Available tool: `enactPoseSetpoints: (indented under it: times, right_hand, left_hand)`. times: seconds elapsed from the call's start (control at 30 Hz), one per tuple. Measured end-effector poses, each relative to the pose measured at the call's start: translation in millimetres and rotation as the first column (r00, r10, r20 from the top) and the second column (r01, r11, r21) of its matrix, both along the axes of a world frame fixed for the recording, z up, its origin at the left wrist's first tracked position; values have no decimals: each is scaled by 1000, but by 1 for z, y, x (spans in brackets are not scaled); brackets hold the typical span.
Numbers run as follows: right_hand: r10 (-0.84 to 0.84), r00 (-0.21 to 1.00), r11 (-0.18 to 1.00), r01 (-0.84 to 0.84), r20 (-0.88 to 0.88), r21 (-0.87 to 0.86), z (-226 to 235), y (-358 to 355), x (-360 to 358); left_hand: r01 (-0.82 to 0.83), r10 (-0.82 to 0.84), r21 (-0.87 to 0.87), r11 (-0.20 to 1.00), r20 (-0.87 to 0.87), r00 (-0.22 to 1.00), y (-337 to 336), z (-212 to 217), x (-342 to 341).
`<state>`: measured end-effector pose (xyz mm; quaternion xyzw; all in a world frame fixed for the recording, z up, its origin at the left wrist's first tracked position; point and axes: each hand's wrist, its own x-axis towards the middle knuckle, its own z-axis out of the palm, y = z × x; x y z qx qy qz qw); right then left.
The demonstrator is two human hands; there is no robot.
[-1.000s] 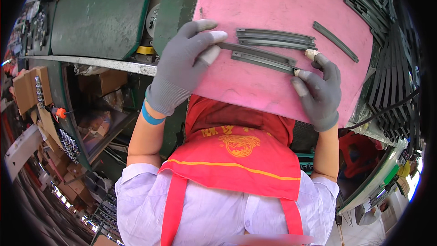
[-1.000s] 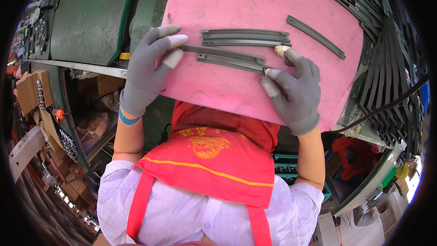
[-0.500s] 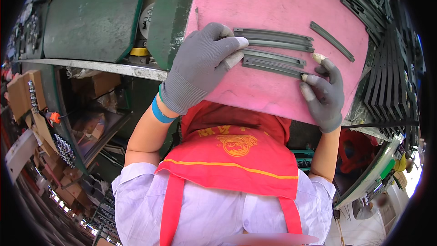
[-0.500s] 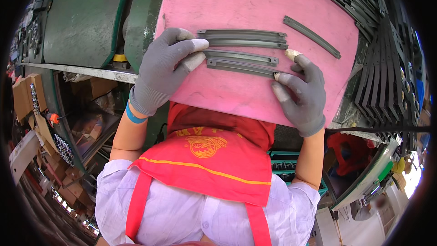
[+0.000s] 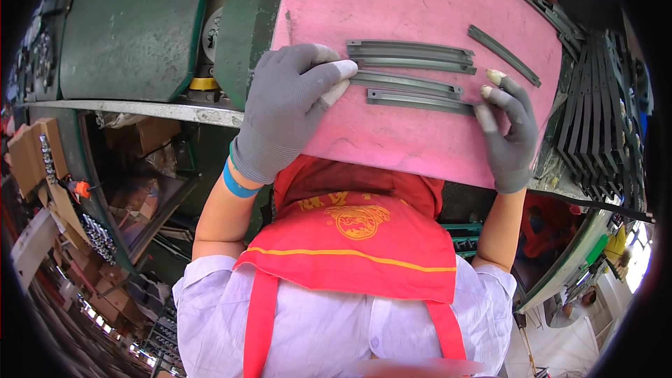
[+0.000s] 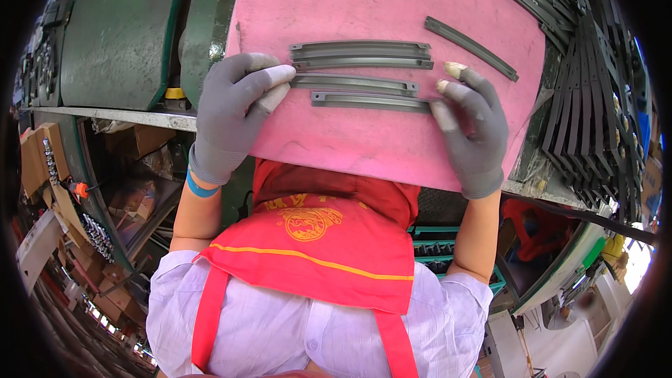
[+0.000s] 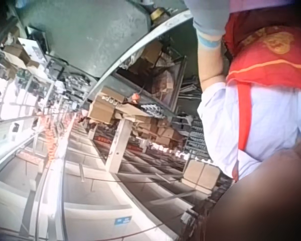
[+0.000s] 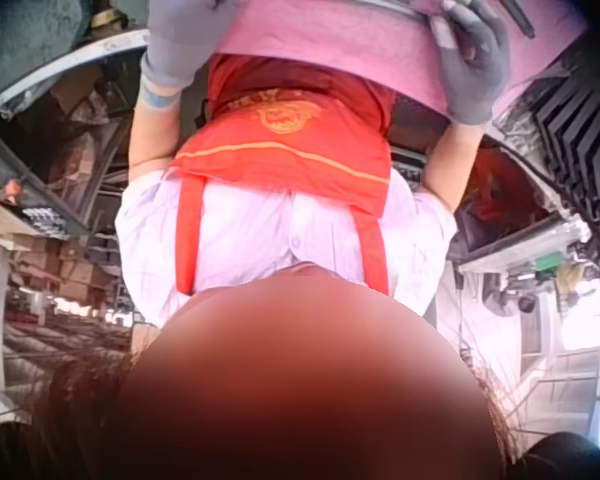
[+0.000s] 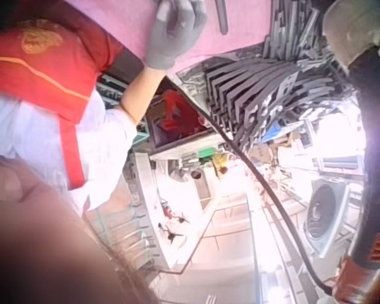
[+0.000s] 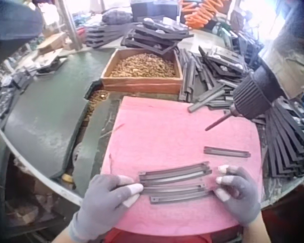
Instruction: Use an electric screwdriver to attach components to metal plates on a workbench.
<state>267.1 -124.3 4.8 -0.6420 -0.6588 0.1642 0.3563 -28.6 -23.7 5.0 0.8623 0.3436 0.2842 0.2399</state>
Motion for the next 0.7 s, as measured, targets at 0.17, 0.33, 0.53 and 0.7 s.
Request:
enactPoseSetpoints:
  times: [0.17, 0.33, 0.53, 0.7]
  right_hand:
    - [136, 982, 991, -135, 132, -17, 1, 4, -17]
    - [207, 934, 978, -203, 292, -44, 5, 1, -14]
    - [199, 911, 979, -169, 360, -113, 29, -2, 7]
    - [70, 972, 997, -65, 223, -28, 23, 26, -4]
  left_hand:
    - [-2, 2, 7, 1000, 3, 1000, -8, -3, 9]
    - [-12, 10, 35, 999, 64, 998, 0, 3, 23]
    - [8, -7, 7, 1000, -96, 995, 9, 5, 30]
    - [-66, 85, 160, 985, -115, 990, 3, 2, 30]
